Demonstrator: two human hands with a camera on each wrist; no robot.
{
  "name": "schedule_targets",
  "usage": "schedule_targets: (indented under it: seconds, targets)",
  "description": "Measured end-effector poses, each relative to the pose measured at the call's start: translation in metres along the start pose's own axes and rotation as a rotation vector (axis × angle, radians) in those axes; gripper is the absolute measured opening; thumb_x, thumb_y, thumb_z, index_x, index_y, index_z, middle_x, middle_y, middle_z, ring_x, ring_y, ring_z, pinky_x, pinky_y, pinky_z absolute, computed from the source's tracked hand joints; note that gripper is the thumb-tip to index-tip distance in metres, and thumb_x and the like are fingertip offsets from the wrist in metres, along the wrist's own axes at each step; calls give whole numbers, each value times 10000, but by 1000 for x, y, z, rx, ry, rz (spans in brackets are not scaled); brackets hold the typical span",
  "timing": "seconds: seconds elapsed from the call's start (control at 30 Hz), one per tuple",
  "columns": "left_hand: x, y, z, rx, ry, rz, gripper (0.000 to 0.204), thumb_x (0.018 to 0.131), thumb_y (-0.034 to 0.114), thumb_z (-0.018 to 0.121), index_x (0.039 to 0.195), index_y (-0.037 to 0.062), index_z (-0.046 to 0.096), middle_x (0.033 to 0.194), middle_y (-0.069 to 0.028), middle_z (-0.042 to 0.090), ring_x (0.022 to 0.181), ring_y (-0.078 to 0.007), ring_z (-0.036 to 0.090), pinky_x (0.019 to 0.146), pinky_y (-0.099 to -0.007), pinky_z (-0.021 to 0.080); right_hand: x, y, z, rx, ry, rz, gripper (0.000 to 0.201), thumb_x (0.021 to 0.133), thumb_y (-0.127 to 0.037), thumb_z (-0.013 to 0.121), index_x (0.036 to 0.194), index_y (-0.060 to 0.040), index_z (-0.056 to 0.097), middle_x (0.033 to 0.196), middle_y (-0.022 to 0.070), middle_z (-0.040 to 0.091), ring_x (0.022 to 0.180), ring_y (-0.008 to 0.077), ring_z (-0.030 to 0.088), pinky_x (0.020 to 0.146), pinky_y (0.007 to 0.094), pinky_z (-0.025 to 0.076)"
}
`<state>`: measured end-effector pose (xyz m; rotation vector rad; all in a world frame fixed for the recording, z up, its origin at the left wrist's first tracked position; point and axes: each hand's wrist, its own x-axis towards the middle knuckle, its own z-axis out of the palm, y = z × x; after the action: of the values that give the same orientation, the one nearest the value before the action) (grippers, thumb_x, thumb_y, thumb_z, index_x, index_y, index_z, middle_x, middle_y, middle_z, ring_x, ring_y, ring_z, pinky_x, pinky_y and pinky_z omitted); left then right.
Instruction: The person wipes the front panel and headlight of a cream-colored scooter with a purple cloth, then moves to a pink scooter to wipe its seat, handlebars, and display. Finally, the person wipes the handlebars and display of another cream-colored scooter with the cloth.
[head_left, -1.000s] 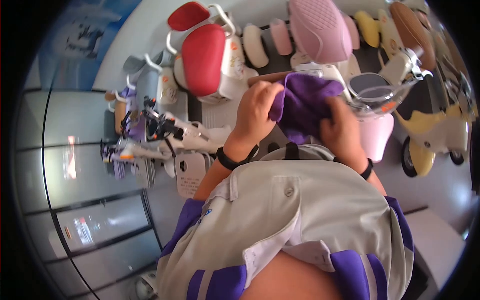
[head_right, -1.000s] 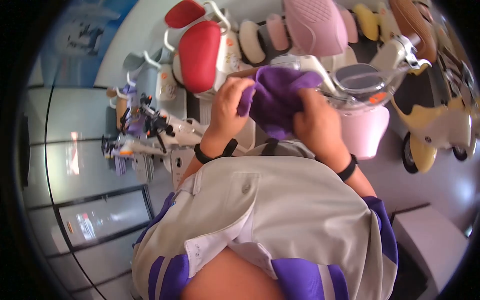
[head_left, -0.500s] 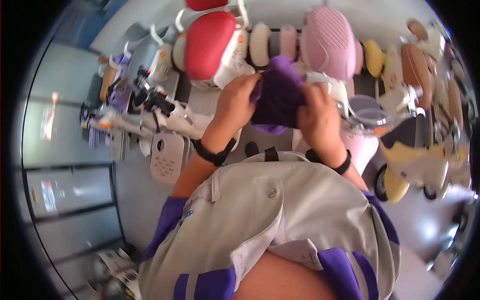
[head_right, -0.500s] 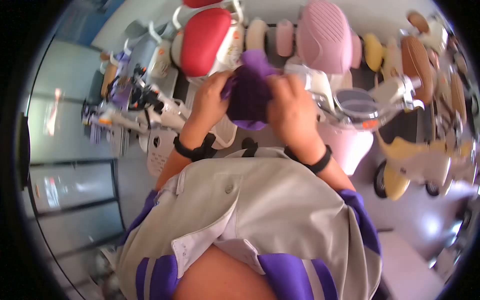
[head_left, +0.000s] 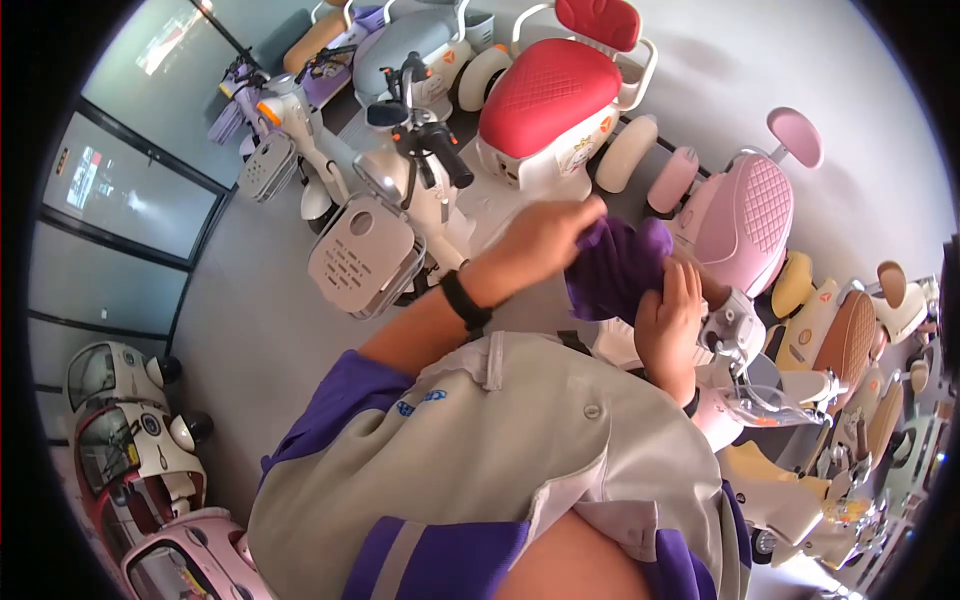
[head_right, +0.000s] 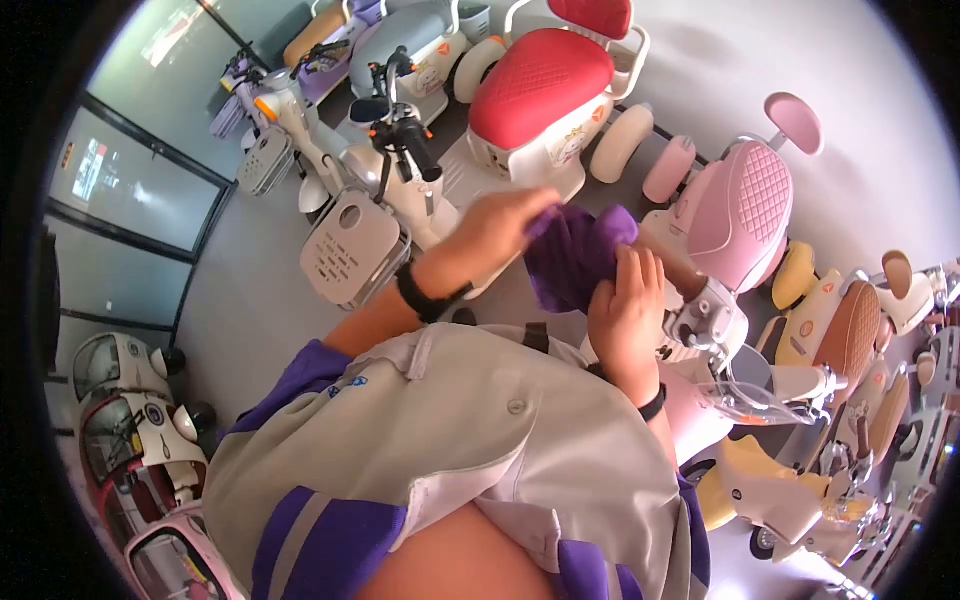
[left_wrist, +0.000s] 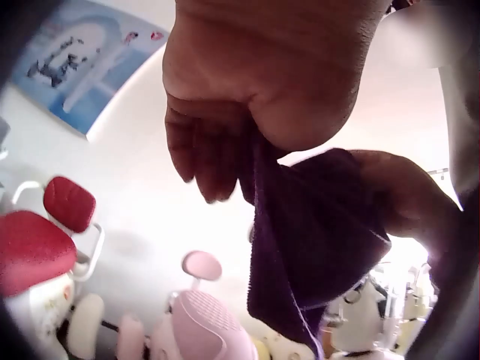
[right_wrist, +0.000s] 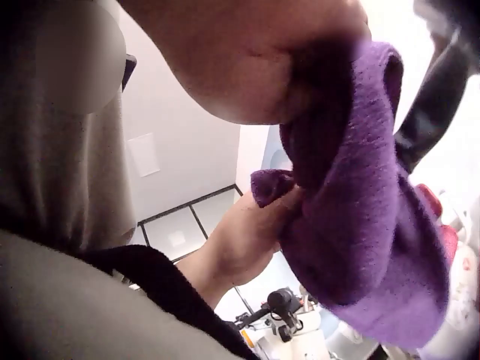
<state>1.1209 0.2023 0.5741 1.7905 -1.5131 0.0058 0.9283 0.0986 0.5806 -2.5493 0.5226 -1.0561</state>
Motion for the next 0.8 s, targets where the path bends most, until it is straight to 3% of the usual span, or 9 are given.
schedule_targets:
  seconds: [0.13, 0.2, 0.33, 0.37, 0.47, 0.53, 0.73, 0.77, 0.8]
  targets:
    - [-2, -42, -69, -59, 476, -217, 265, 970, 140, 575, 1227, 78, 555, 1042, -202, 674, 956, -405, 657, 793, -438, 517, 53, -34, 52, 118, -20, -26, 375, 752, 28, 541, 1124, 70, 562, 1067, 235, 567, 972, 419, 543, 869, 492, 460]
    - [-11, -70, -97, 31, 575, -259, 312, 947, 96, 582, 1257, 74, 548, 1112, -201, 660, 998, -403, 647, 834, -424, 515, 84, -50, 99, 158, -30, -110, 392, 775, 6, 550, 1162, 69, 563, 1110, 243, 570, 1019, 429, 550, 907, 489, 463]
    - [-56, -151, -136, 422, 338, -328, 288, 854, 26, 626, 1136, 72, 592, 1037, -165, 658, 970, -384, 634, 817, -448, 508, 109, -67, 240, 219, -326, -195, 392, 897, -139, 568, 1235, 58, 549, 1187, 259, 575, 1060, 444, 569, 937, 486, 482]
    - [-64, -164, -140, 372, 304, -368, 259, 823, 13, 636, 1072, 76, 602, 988, -149, 650, 929, -378, 632, 785, -459, 507, 106, -82, 266, 158, -370, -76, 411, 933, -245, 559, 1217, 52, 546, 1160, 260, 581, 1054, 436, 577, 918, 498, 490]
    - [-78, -199, -135, 209, 214, -455, 283, 809, 9, 637, 1079, 84, 600, 995, -143, 650, 924, -370, 636, 784, -449, 511, 135, -113, 272, 32, -436, -11, 343, 962, -280, 549, 1038, 54, 561, 913, 257, 642, 871, 425, 643, 786, 508, 523]
    - [-70, -210, -134, 206, 229, -367, 266, 782, 28, 664, 1029, 76, 577, 927, -140, 601, 890, -368, 611, 737, -453, 500, 149, -114, 276, -38, -560, 0, 322, 970, -301, 541, 960, 21, 555, 793, 234, 650, 758, 432, 656, 728, 521, 530]
    - [-55, -235, -138, 224, 63, -123, 349, 683, 35, 712, 984, 65, 539, 917, -130, 509, 855, -343, 573, 699, -445, 481, 188, -105, 277, 230, -819, 177, 422, 972, -353, 561, 996, 69, 560, 886, 296, 665, 836, 450, 646, 747, 484, 492]
    - [-57, -239, -142, 179, -33, -165, 419, 716, 40, 720, 1107, 42, 570, 965, -135, 514, 935, -359, 571, 784, -443, 486, 190, -104, 276, 312, -851, 258, 431, 967, -353, 565, 1014, 76, 565, 887, 296, 666, 847, 449, 647, 765, 491, 489]
    - [-58, -243, -144, 140, -21, -134, 410, 724, 38, 714, 1107, 40, 567, 962, -137, 512, 933, -359, 570, 781, -441, 486, 189, -106, 275, 396, -877, 340, 441, 963, -353, 570, 1032, 83, 570, 888, 296, 667, 858, 448, 647, 783, 499, 485]
